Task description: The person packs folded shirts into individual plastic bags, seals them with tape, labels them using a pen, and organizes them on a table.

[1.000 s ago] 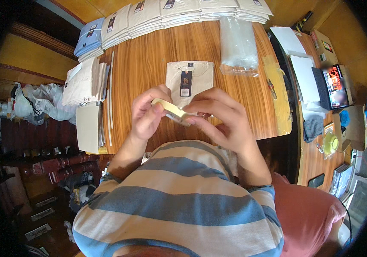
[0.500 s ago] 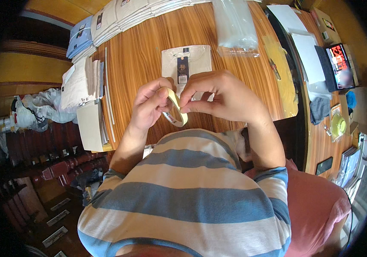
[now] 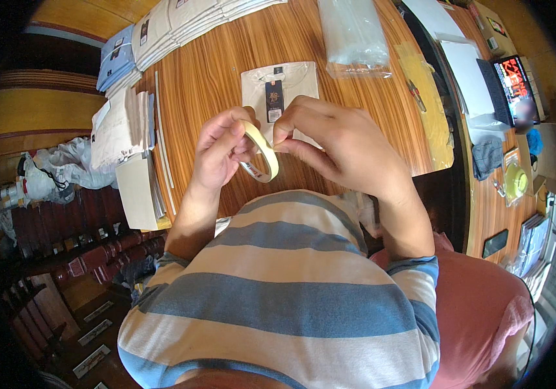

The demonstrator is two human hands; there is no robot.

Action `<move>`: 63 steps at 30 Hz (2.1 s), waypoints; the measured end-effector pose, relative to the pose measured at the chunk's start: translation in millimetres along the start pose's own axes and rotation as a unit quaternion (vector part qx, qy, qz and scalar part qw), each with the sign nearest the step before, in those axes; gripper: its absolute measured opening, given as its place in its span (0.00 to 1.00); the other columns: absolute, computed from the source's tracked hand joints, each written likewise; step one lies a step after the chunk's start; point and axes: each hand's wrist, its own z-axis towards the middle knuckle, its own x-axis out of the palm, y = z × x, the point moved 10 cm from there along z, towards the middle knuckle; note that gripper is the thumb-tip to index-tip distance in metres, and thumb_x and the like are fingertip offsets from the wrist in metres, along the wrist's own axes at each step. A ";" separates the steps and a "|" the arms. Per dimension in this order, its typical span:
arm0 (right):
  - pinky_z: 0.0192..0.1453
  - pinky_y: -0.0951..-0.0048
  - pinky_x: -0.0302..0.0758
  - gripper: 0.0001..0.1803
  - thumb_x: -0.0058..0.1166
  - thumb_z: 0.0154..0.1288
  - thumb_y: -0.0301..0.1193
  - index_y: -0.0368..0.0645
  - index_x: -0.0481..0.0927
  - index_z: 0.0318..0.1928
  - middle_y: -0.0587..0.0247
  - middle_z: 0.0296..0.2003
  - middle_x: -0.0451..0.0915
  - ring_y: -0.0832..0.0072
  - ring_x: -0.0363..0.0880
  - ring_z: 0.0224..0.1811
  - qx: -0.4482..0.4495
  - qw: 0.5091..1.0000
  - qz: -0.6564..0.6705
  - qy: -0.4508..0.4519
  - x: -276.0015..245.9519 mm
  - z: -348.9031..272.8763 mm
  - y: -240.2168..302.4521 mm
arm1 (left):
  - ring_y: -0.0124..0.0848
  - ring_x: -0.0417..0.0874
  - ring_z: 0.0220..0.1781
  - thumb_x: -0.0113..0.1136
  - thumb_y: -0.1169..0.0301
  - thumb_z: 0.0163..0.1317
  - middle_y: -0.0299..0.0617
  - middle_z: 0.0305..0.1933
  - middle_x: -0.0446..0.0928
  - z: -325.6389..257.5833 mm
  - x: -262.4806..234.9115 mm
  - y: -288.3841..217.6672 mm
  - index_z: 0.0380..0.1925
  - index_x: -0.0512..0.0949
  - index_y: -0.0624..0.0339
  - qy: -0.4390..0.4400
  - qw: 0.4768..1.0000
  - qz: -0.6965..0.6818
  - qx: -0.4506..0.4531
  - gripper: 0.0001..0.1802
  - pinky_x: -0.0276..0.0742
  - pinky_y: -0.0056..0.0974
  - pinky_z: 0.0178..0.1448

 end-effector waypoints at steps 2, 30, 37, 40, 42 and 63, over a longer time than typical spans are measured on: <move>0.44 0.63 0.83 0.08 0.69 0.64 0.24 0.38 0.85 0.42 0.57 0.39 0.85 0.61 0.87 0.42 -0.011 1.000 0.005 -0.014 -0.7 0.0 1.2 | 0.15 0.63 0.29 0.54 0.64 0.81 0.31 0.33 0.69 -1.1 -4.0 1.8 0.43 0.76 0.64 -0.005 1.000 -0.008 -0.005 0.13 0.62 0.22 0.29; 0.40 0.59 0.81 0.07 0.60 0.73 0.30 0.43 0.76 0.45 0.60 0.42 0.80 0.58 0.85 0.41 -0.018 0.996 -0.084 0.040 21.9 6.2 1.4 | 0.13 0.59 0.25 0.55 0.61 0.82 0.24 0.27 0.64 -6.0 -4.8 5.3 0.40 0.79 0.60 -0.044 0.998 -0.015 -0.039 0.14 0.53 0.24 0.26; 0.45 0.64 0.82 0.10 0.62 0.73 0.29 0.42 0.77 0.51 0.58 0.44 0.81 0.62 0.85 0.46 0.027 0.999 0.020 0.001 17.5 -3.6 -26.0 | 0.11 0.58 0.25 0.56 0.60 0.82 0.23 0.28 0.65 -11.5 -19.3 23.3 0.39 0.79 0.59 -0.128 0.984 -0.084 -0.095 0.15 0.51 0.20 0.25; 0.48 0.67 0.82 0.13 0.66 0.71 0.28 0.40 0.80 0.53 0.57 0.46 0.82 0.64 0.85 0.49 0.026 0.995 0.068 -0.062 10.6 -4.5 -28.6 | 0.11 0.59 0.25 0.56 0.59 0.82 0.23 0.28 0.65 -12.9 -23.5 23.7 0.39 0.79 0.58 -0.152 0.979 -0.090 -0.098 0.15 0.52 0.20 0.25; 0.48 0.67 0.82 0.14 0.67 0.70 0.29 0.40 0.82 0.52 0.58 0.46 0.83 0.64 0.85 0.49 0.017 0.994 0.083 -0.062 14.0 -2.8 -27.6 | 0.11 0.59 0.25 0.57 0.59 0.81 0.23 0.28 0.64 -12.5 -21.6 22.3 0.38 0.79 0.58 -0.149 0.980 -0.088 -0.103 0.15 0.53 0.19 0.25; 0.45 0.56 0.78 0.08 0.61 0.74 0.27 0.38 0.78 0.48 0.50 0.43 0.80 0.49 0.84 0.43 0.115 0.993 0.001 -0.033 25.8 -10.1 -31.3 | 0.35 0.87 0.37 0.78 0.65 0.56 0.44 0.37 0.82 -2.1 12.7 7.1 0.46 0.78 0.65 -0.054 0.925 0.376 -0.026 0.23 0.84 0.40 0.47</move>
